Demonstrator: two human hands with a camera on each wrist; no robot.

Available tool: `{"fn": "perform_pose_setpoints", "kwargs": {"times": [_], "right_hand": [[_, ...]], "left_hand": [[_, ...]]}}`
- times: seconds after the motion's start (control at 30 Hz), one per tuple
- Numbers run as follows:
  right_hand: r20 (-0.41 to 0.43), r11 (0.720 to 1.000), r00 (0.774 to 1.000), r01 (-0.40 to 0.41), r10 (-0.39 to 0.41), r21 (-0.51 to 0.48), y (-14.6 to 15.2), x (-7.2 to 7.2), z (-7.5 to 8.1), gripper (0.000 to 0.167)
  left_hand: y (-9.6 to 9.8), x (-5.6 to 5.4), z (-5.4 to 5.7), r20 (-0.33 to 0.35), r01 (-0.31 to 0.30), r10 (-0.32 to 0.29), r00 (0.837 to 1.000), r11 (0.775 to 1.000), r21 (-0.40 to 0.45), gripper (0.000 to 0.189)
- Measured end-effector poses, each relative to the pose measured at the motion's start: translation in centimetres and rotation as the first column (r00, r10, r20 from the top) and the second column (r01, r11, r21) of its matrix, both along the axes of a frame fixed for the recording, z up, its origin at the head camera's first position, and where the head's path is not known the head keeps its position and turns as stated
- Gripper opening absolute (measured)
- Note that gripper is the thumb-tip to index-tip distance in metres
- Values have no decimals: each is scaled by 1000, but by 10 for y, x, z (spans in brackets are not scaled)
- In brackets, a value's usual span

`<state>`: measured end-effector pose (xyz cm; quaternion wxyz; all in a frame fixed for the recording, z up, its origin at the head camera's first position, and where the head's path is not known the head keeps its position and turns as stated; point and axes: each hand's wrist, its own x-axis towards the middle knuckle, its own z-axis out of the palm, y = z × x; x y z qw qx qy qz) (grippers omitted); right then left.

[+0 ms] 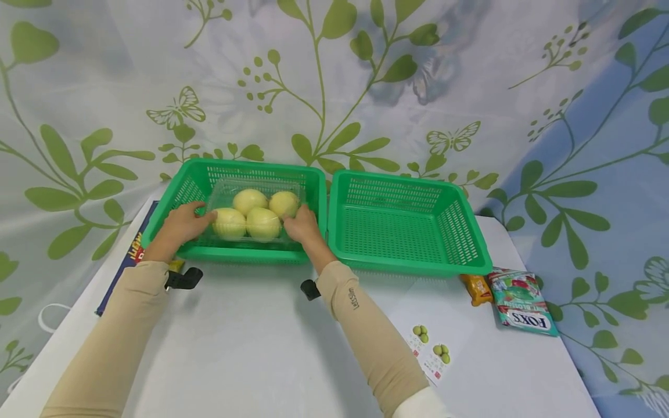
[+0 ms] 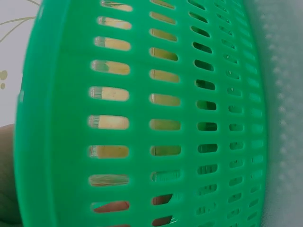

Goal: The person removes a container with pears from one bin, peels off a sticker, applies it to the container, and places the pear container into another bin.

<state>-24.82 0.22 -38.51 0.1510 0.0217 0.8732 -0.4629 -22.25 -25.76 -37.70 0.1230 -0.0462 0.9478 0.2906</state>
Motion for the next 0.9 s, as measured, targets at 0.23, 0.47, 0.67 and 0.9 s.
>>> {"fn": "perform_pose_setpoints", "kwargs": {"times": [0.23,0.47,0.67,0.9], "right_hand": [[18,997,1000,8,-6,-82,3,1,2,69],[19,994,1000,17,-15,-107,4,2,4,69],[30,992,999,15,-12,-126,5,5,8,69],[26,991,999,25,-22,-133,6,6,9,68]], "left_hand": [[-1,0,0,16,28,-29,999,999,31,72],[-1,2,2,26,52,-54,998,996,74,68],[-2,5,2,40,36,-40,998,994,101,67],[-4,10,5,23,24,-27,999,994,103,65]]}}
